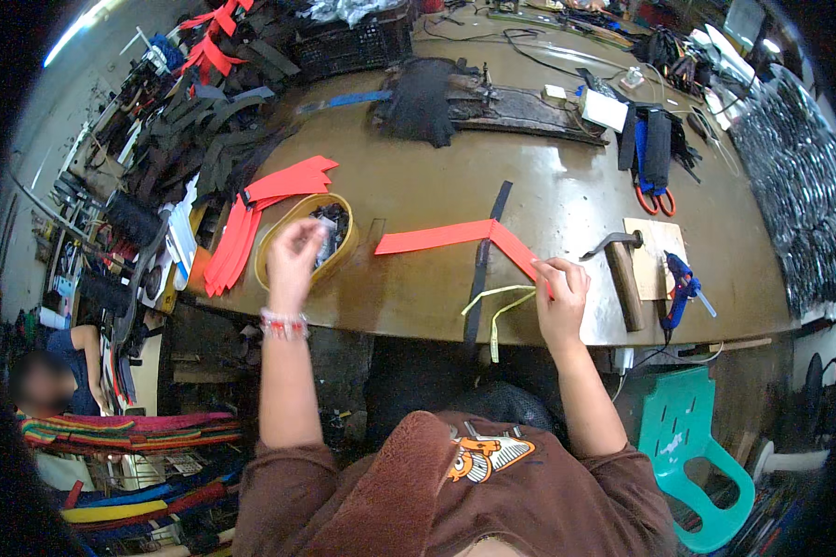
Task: The person assembles red and black fabric straps by attaching small metal buckles using a hot glue gun. They repeatedly pick up straps, apply glue, attach buckles, and bundle the finished straps with a yellow string.
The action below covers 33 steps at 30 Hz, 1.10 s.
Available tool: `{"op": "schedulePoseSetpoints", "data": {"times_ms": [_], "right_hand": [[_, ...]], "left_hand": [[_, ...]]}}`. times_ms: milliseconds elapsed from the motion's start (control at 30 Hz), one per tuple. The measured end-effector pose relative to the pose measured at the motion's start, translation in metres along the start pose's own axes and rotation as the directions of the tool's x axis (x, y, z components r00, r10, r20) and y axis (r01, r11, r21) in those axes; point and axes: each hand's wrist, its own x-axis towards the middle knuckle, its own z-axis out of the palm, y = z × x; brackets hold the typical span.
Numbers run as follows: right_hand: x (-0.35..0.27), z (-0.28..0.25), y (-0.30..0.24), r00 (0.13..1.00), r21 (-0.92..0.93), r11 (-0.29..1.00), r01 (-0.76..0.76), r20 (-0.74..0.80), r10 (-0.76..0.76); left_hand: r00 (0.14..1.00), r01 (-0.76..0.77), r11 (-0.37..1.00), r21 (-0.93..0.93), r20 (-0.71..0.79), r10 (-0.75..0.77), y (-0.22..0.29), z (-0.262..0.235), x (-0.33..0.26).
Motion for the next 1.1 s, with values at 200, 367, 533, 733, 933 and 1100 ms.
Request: {"op": "schedulePoseSetpoints", "data": {"times_ms": [200,367,533,733,933,1100], "right_hand": [[-0.017,-0.029,-0.089,0.834,0.696,0.461,-0.551,0.474,0.281],[-0.028,-0.043,-0.102,0.769,0.808,0.097,-0.581,0.506,0.391],[-0.028,-0.041,-0.094,0.771,0.826,0.188,-0.532,0.38,0.511],[-0.03,-0.056,-0.092,0.78,0.763,0.291,-0.577,0.408,0.475],[-0.03,-0.065,-0.088,0.782,0.758,0.261,-0.598,0.478,0.4],[-0.026,-0.063,-0.09,0.775,0.79,0.125,-0.601,0.536,0.336]], "left_hand": [[0.919,0.367,0.554,-0.748,0.383,-0.091,0.034,0.1,-0.098],[0.887,0.395,0.538,-0.745,0.462,-0.012,0.057,0.127,-0.132],[0.854,0.451,0.503,-0.738,0.52,-0.004,0.065,0.142,-0.159],[0.895,0.319,0.559,-0.766,0.437,0.089,0.067,0.13,-0.163],[0.887,0.209,0.713,-0.669,0.437,0.15,0.071,0.117,-0.157],[0.888,0.247,0.719,-0.649,0.448,0.099,0.076,0.116,-0.16]]}}
